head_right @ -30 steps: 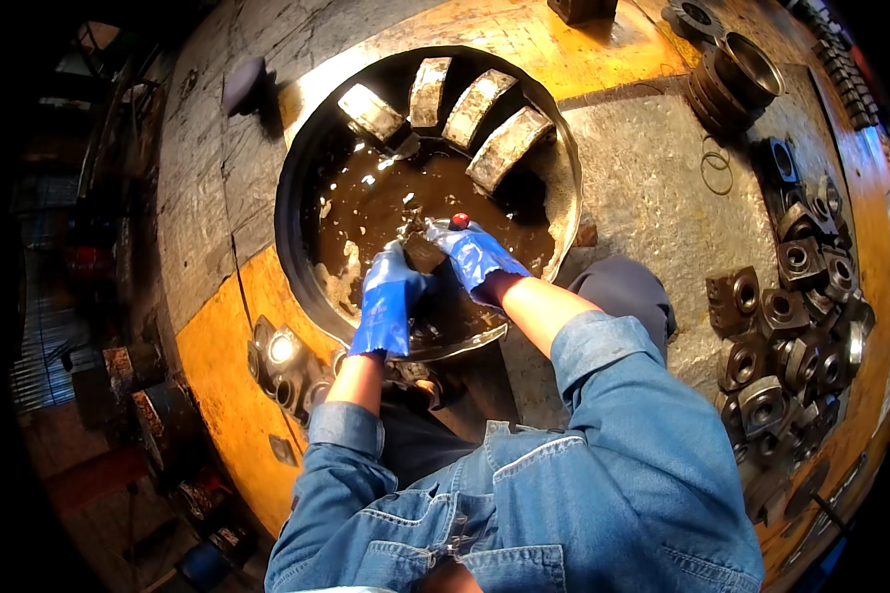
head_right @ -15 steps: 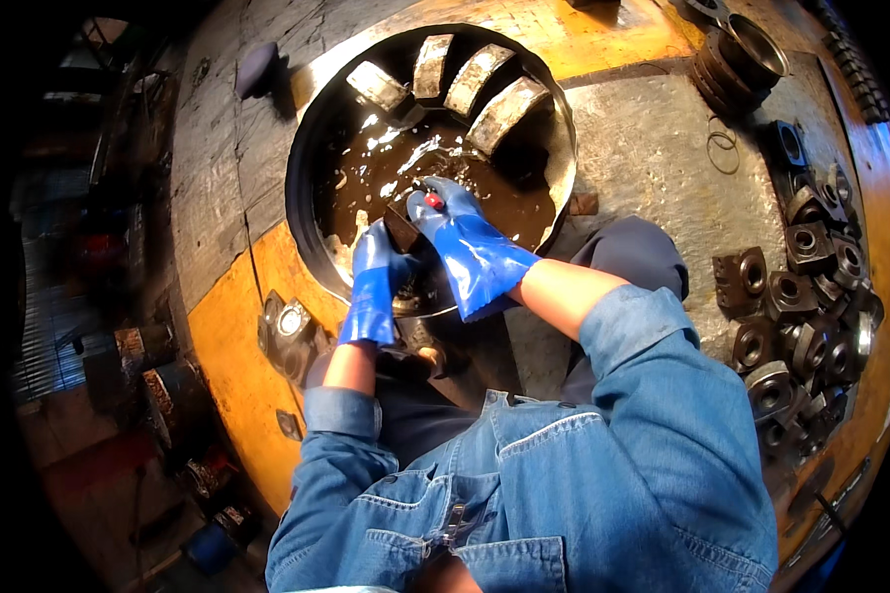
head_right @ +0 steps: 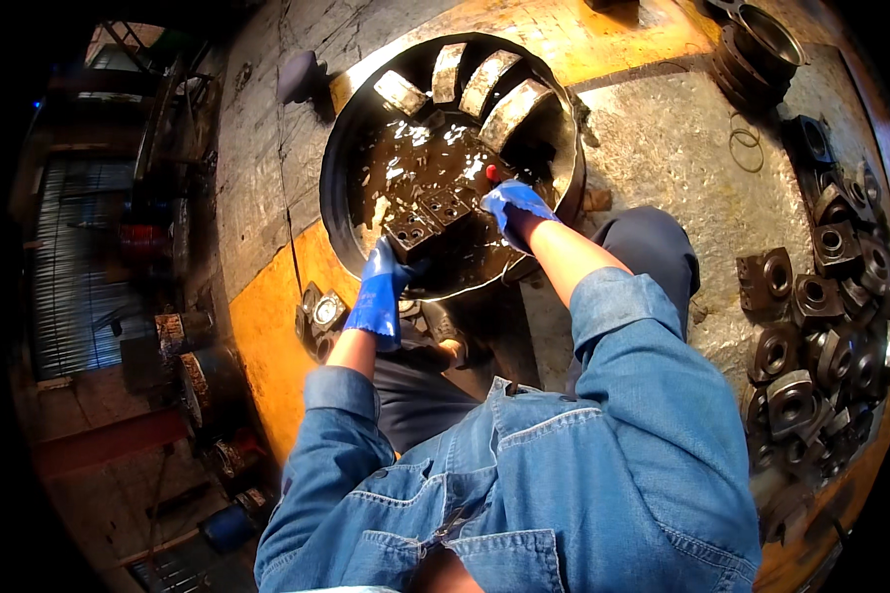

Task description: The person cleans mechanical parts. They pick up a metal block from a basin of liquid, scrub it with a brush, and rotate the part to clean its different surfaces.

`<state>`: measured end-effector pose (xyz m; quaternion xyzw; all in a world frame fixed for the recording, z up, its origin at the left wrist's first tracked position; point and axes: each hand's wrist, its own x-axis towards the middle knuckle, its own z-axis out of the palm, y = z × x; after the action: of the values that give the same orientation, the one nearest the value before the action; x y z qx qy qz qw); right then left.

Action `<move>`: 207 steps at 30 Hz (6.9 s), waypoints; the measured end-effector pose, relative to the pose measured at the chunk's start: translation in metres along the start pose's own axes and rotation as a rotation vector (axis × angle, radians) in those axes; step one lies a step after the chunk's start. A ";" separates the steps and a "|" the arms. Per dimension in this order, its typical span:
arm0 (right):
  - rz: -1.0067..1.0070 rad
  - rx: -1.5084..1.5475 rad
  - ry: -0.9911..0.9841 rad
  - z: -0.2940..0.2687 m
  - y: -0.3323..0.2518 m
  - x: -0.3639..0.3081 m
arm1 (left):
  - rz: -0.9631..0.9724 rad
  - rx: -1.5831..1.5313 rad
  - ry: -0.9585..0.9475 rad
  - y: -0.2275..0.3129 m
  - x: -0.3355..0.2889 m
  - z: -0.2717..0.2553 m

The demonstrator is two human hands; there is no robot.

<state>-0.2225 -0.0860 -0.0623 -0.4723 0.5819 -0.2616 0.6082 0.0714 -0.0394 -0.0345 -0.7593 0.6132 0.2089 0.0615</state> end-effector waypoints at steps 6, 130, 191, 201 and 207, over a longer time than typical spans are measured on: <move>0.006 0.281 -0.060 -0.005 -0.055 -0.036 | 0.041 -0.094 0.072 -0.013 -0.015 0.010; -0.437 -0.239 0.002 0.019 -0.074 0.001 | 0.156 -0.205 0.072 0.001 -0.008 0.004; 0.091 -0.367 -0.138 -0.013 -0.040 -0.003 | 0.132 -0.042 0.103 -0.017 0.001 0.014; -0.110 0.433 -0.103 -0.010 -0.036 -0.018 | 0.113 -0.058 0.106 -0.033 -0.002 0.021; -0.183 0.245 -0.187 -0.006 -0.057 -0.034 | 0.167 -0.139 0.104 -0.001 -0.012 -0.001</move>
<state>-0.2214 -0.0820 0.0041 -0.4679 0.4411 -0.3397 0.6863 0.0707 -0.0285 -0.0289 -0.7178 0.6608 0.2157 -0.0406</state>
